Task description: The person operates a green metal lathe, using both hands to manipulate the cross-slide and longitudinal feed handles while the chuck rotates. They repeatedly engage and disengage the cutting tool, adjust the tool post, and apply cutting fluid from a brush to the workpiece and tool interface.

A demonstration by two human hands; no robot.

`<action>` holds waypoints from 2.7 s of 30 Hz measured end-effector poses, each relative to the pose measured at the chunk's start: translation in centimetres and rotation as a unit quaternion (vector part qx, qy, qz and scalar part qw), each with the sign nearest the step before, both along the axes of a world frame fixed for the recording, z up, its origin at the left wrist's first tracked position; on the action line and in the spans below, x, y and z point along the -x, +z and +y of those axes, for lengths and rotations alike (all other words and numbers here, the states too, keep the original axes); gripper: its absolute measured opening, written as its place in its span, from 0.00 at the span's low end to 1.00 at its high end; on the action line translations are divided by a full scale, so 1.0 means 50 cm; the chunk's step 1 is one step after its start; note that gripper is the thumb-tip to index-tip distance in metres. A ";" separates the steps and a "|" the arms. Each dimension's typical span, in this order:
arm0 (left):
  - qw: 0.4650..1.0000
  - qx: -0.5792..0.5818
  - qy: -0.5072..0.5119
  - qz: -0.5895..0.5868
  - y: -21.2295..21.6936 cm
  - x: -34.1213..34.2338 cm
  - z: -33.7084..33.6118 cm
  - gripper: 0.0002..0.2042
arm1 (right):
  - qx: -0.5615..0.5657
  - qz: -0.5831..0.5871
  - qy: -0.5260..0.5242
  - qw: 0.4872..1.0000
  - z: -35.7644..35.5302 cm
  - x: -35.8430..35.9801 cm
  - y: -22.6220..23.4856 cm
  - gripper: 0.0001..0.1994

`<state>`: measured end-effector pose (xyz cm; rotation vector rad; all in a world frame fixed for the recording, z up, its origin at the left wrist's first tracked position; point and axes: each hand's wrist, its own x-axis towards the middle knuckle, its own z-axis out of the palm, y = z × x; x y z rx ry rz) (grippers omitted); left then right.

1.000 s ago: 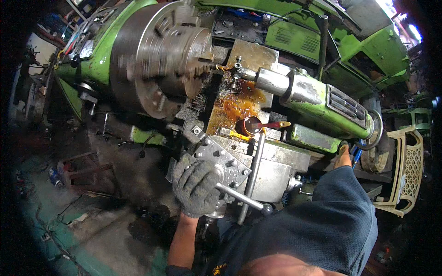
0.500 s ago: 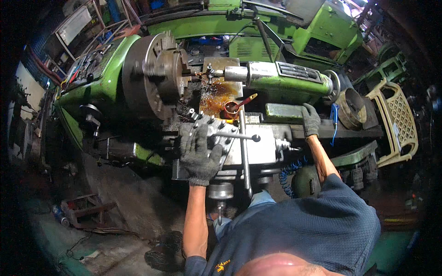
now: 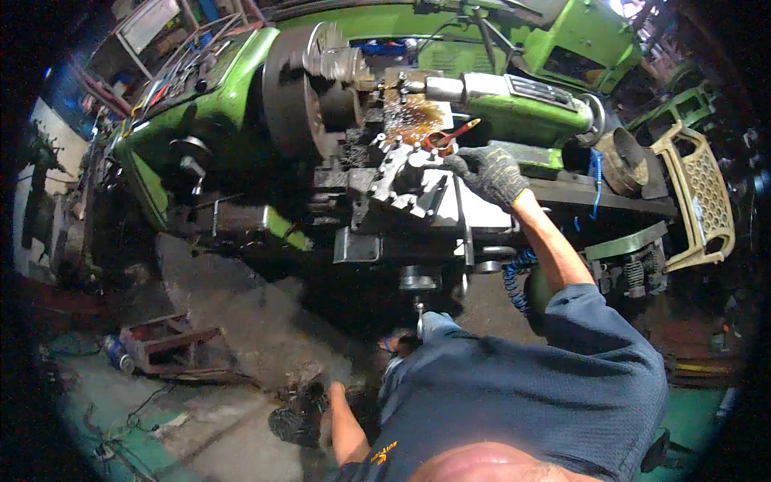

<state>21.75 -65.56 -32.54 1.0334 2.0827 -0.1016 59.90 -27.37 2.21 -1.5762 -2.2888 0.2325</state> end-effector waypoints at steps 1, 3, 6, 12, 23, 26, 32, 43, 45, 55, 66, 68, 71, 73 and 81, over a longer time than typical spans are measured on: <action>0.992 0.127 0.018 0.019 -0.011 0.010 -0.063 0.20 | -0.012 -0.062 0.001 0.998 0.009 -0.009 -0.003 0.18; 0.968 0.242 0.066 0.025 -0.027 0.004 -0.193 0.19 | 0.030 -0.054 0.000 0.998 0.011 0.012 0.008 0.19; 0.966 0.231 0.114 -0.021 -0.035 -0.033 -0.297 0.19 | -0.026 -0.035 -0.003 0.999 0.012 0.011 -0.012 0.23; 0.977 0.114 0.150 -0.099 -0.041 -0.069 -0.353 0.18 | -0.067 0.030 -0.028 0.997 0.002 0.008 -0.036 0.27; 0.855 -0.121 -0.414 0.287 -0.118 0.272 -0.002 0.12 | -0.068 0.025 -0.091 0.993 0.000 0.045 -0.021 0.27; 0.863 -0.176 -0.375 0.290 -0.002 0.389 0.287 0.11 | -0.036 -0.011 -0.140 0.989 -0.012 0.040 0.008 0.29; 0.833 -0.530 -0.124 0.100 0.408 0.518 0.697 0.19 | 0.002 0.039 -0.242 0.969 -0.012 0.073 0.005 0.30; 0.667 -0.665 -0.326 0.084 0.781 0.547 1.241 0.20 | -0.056 0.081 -0.342 0.935 0.002 0.062 -0.047 0.18; 0.627 -0.709 -0.311 0.088 0.723 0.627 1.329 0.17 | -0.105 0.115 -0.326 0.932 0.012 0.076 -0.053 0.17; 0.474 -0.861 -0.122 0.140 0.627 0.509 1.391 0.15 | -0.115 0.169 -0.335 0.920 -0.007 0.043 -0.080 0.20; 0.486 -0.845 -0.117 0.192 0.605 0.557 1.425 0.16 | -0.119 -0.046 -0.285 0.950 0.040 -0.154 -0.281 0.15; 0.501 -0.839 -0.115 0.178 0.613 0.564 1.423 0.16 | -0.060 -0.135 -0.260 0.954 0.070 -0.130 -0.293 0.14; 0.532 -0.830 -0.077 0.148 0.617 0.586 1.407 0.15 | -0.101 -0.125 -0.335 0.928 0.065 -0.077 -0.312 0.17; 0.521 -0.833 -0.104 0.154 0.617 0.550 1.402 0.14 | -0.083 -0.086 -0.352 0.928 0.053 -0.074 -0.309 0.15; 0.483 -0.833 -0.156 0.220 0.640 0.621 1.394 0.10 | 0.019 -0.018 -0.394 0.919 0.050 -0.046 -0.285 0.13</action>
